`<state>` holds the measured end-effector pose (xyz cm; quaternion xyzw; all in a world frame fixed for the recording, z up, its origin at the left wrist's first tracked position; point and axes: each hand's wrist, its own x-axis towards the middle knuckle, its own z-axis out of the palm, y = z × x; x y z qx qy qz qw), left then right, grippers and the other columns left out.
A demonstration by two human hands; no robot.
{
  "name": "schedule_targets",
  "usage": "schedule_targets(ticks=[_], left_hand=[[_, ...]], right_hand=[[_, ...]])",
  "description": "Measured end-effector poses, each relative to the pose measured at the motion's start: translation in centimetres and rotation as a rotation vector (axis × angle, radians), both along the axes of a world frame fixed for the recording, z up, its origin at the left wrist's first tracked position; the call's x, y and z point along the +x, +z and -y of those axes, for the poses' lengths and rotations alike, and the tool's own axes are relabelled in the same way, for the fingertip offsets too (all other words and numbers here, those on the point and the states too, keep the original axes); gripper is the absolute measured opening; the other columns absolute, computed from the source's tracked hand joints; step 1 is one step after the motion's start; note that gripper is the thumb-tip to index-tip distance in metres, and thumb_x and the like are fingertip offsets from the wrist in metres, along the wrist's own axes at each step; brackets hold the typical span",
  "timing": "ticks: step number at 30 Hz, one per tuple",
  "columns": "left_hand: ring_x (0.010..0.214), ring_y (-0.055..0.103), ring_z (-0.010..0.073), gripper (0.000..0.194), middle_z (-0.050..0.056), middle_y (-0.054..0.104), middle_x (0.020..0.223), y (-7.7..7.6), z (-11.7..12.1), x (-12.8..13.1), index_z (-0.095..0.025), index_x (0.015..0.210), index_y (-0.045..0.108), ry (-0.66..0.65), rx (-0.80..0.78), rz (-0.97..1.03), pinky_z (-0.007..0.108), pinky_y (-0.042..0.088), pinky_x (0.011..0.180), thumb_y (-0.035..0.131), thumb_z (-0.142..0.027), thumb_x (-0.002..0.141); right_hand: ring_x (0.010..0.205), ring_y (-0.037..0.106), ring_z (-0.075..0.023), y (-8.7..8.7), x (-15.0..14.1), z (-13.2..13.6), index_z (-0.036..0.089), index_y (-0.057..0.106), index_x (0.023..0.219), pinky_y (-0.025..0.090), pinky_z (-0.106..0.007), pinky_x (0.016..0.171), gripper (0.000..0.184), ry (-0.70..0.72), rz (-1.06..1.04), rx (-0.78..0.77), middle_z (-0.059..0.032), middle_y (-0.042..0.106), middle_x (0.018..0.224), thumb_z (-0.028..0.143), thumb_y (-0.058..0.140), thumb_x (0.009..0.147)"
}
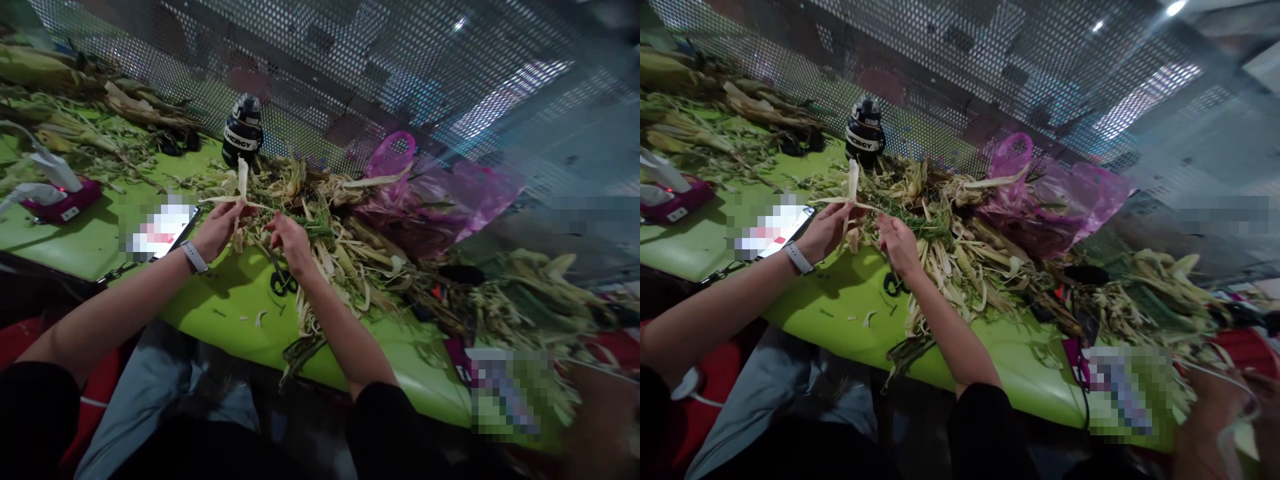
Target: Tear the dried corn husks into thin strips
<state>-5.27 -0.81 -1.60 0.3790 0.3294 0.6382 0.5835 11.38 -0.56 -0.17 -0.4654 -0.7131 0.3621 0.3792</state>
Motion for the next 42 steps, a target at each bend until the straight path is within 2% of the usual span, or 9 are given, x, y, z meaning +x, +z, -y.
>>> schedule_targets(ticks=[5, 10, 15, 18, 22, 25, 32, 37, 42], left_hand=[[0.104, 0.062, 0.0195, 0.027, 0.01, 0.069, 0.106, 0.4, 0.5, 0.3, -0.017, 0.097, 0.064, -0.059, 0.019, 0.005, 0.031, 0.05, 0.083, 0.071, -0.032, 0.076], [0.086, 0.064, 0.017, 0.023, 0.006, 0.069, 0.087, 0.3, 0.3, -0.1, -0.015, 0.09, 0.064, -0.027, 0.011, -0.061, 0.027, 0.05, 0.072, 0.071, -0.031, 0.075], [0.074, 0.059, 0.0124, 0.018, 0.002, 0.066, 0.08, -0.2, -0.5, -0.6, -0.014, 0.083, 0.064, 0.163, 0.017, -0.137, 0.024, 0.046, 0.069, 0.072, -0.025, 0.071], [0.079, 0.06, 0.0137, 0.019, 0.003, 0.067, 0.085, -0.2, -0.4, -0.7, -0.014, 0.085, 0.065, 0.07, 0.021, -0.227, 0.026, 0.047, 0.073, 0.072, -0.024, 0.071], [0.086, 0.062, 0.0147, 0.028, 0.004, 0.069, 0.09, 0.2, 0.2, -0.5, -0.014, 0.098, 0.063, -0.076, 0.035, -0.255, 0.03, 0.047, 0.084, 0.072, -0.021, 0.072], [0.091, 0.061, 0.016, 0.032, 0.005, 0.069, 0.094, 0.6, 0.4, -0.2, -0.015, 0.104, 0.063, -0.174, 0.07, -0.31, 0.032, 0.046, 0.088, 0.07, -0.021, 0.073], [0.092, 0.06, 0.0176, 0.032, 0.004, 0.068, 0.096, -0.1, 0.1, -0.4, -0.017, 0.103, 0.066, -0.238, 0.121, -0.406, 0.033, 0.045, 0.089, 0.064, -0.021, 0.072], [0.092, 0.059, 0.0178, 0.021, 0.005, 0.066, 0.098, -0.7, 0.1, -0.6, -0.017, 0.097, 0.067, -0.149, 0.155, -0.429, 0.031, 0.046, 0.084, 0.058, -0.027, 0.08], [0.076, 0.06, 0.0139, 0.039, 0.005, 0.066, 0.088, -0.7, 0.2, 0.0, -0.016, 0.109, 0.06, -0.182, 0.181, -0.458, 0.026, 0.048, 0.068, 0.071, -0.032, 0.075]], right_hand=[[0.073, 0.057, -0.0129, -1.2, -1.3, 0.4, 0.017, 0.059, 0.087, 0.046, -0.026, 0.069, 0.045, 0.257, -0.03, -0.158, -0.0023, 0.063, 0.081, 0.061, 0.06, 0.077], [0.062, 0.055, -0.0115, -1.7, -1.8, 0.9, 0.017, 0.056, 0.083, 0.044, -0.026, 0.065, 0.04, 0.351, -0.055, -0.23, 0.0021, 0.058, 0.066, 0.057, 0.057, 0.081], [0.069, 0.053, -0.0143, -0.6, -0.8, 0.7, 0.018, 0.061, 0.084, 0.041, -0.027, 0.066, 0.039, 0.091, 0.234, 0.311, -0.0023, 0.058, 0.073, 0.052, 0.043, 0.092], [0.083, 0.054, -0.0187, -0.1, -0.4, 0.7, 0.019, 0.064, 0.086, 0.041, -0.031, 0.079, 0.034, 0.001, 0.444, 0.654, -0.0073, 0.062, 0.083, 0.046, 0.044, 0.094], [0.097, 0.053, -0.0225, 0.2, 0.1, 0.1, 0.019, 0.063, 0.085, 0.039, -0.037, 0.089, 0.028, -0.073, 0.506, 0.828, -0.0104, 0.063, 0.098, 0.042, 0.048, 0.092], [0.099, 0.055, -0.0215, 0.1, 0.6, -0.7, 0.019, 0.059, 0.086, 0.041, -0.036, 0.088, 0.029, -0.064, 0.404, 0.778, -0.0111, 0.062, 0.102, 0.043, 0.044, 0.094], [0.063, 0.055, -0.0133, 0.0, 0.9, -1.1, 0.021, 0.046, 0.086, 0.038, -0.026, 0.062, 0.033, -0.046, 0.235, 0.366, 0.0003, 0.059, 0.073, 0.054, 0.042, 0.092], [0.061, 0.056, -0.0134, -0.1, 0.5, -0.6, 0.022, 0.044, 0.087, 0.036, -0.025, 0.06, 0.032, -0.055, 0.239, 0.337, 0.0007, 0.059, 0.071, 0.053, 0.04, 0.093], [0.062, 0.057, -0.014, -0.5, 0.3, -0.7, 0.022, 0.043, 0.084, 0.036, -0.025, 0.06, 0.034, -0.081, 0.182, 0.279, 0.0003, 0.059, 0.07, 0.055, 0.042, 0.091]])
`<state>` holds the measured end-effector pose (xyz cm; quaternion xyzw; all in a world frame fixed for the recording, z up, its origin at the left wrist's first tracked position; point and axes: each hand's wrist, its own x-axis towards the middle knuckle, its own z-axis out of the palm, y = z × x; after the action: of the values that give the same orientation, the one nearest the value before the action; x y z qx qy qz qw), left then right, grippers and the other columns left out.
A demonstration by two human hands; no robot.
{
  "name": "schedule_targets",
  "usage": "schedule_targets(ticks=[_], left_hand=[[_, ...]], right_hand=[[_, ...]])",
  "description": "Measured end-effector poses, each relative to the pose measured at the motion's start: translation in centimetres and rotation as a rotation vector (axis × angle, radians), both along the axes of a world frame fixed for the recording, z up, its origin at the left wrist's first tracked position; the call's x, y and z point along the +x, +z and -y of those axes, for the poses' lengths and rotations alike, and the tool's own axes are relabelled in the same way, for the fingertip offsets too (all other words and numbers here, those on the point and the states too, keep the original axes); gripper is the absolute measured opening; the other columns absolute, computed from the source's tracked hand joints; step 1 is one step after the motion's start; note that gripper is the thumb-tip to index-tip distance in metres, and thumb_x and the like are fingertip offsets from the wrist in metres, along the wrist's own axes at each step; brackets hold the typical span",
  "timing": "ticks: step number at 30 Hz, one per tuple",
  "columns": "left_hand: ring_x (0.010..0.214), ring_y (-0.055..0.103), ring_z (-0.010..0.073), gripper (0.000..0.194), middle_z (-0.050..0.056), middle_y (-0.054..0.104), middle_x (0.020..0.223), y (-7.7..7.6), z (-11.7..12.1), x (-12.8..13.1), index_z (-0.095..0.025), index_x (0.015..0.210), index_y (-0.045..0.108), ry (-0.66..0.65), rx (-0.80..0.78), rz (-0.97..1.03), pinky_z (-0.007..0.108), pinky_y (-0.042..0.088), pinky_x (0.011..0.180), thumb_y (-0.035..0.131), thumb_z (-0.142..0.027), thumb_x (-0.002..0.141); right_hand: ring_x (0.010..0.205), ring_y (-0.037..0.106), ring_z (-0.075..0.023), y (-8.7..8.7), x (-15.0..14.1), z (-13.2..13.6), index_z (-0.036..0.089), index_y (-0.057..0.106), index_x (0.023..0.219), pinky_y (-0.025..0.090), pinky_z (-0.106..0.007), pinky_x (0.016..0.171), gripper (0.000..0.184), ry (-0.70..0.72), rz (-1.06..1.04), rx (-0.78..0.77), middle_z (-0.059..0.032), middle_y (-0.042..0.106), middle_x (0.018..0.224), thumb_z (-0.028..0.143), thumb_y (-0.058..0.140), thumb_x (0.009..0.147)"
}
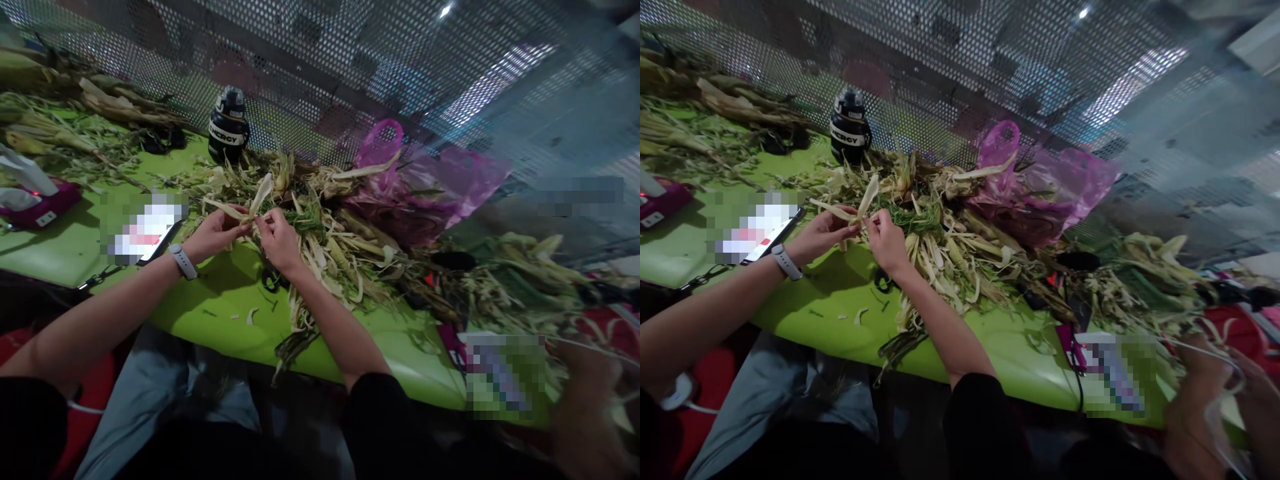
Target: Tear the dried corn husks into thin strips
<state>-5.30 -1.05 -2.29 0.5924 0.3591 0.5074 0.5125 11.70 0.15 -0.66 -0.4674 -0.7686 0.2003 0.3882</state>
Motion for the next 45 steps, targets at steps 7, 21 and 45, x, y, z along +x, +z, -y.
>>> schedule_targets(ticks=[7, 21, 45], left_hand=[[0.075, 0.064, 0.0118, 0.031, 0.002, 0.065, 0.082, 0.0, -0.2, 0.2, -0.014, 0.091, 0.06, 0.021, -0.131, 0.179, 0.03, 0.054, 0.078, 0.076, -0.029, 0.07], [0.065, 0.057, 0.0134, 0.023, 0.002, 0.062, 0.074, 0.0, -0.3, -0.9, -0.016, 0.09, 0.059, 0.123, 0.111, -0.178, 0.025, 0.045, 0.061, 0.068, -0.027, 0.072], [0.078, 0.056, 0.0144, 0.022, 0.003, 0.061, 0.084, 0.4, 0.1, -0.2, -0.016, 0.094, 0.065, 0.124, -0.092, 0.091, 0.026, 0.047, 0.074, 0.056, -0.031, 0.081]], right_hand=[[0.051, 0.05, -0.0122, -0.4, -0.1, -0.2, 0.022, 0.048, 0.091, 0.035, -0.024, 0.056, 0.04, 0.046, -0.063, -0.133, 0.0057, 0.05, 0.056, 0.061, 0.044, 0.087], [0.116, 0.049, -0.0237, 1.0, 0.1, 0.8, 0.019, 0.064, 0.094, 0.036, -0.041, 0.101, 0.02, 0.217, 0.566, 0.601, -0.0118, 0.061, 0.114, 0.028, 0.046, 0.094], [0.049, 0.052, -0.0089, -1.1, -0.9, -0.7, 0.021, 0.045, 0.083, 0.047, -0.023, 0.047, 0.045, 0.201, -0.411, -0.533, 0.005, 0.054, 0.062, 0.062, 0.062, 0.074]])
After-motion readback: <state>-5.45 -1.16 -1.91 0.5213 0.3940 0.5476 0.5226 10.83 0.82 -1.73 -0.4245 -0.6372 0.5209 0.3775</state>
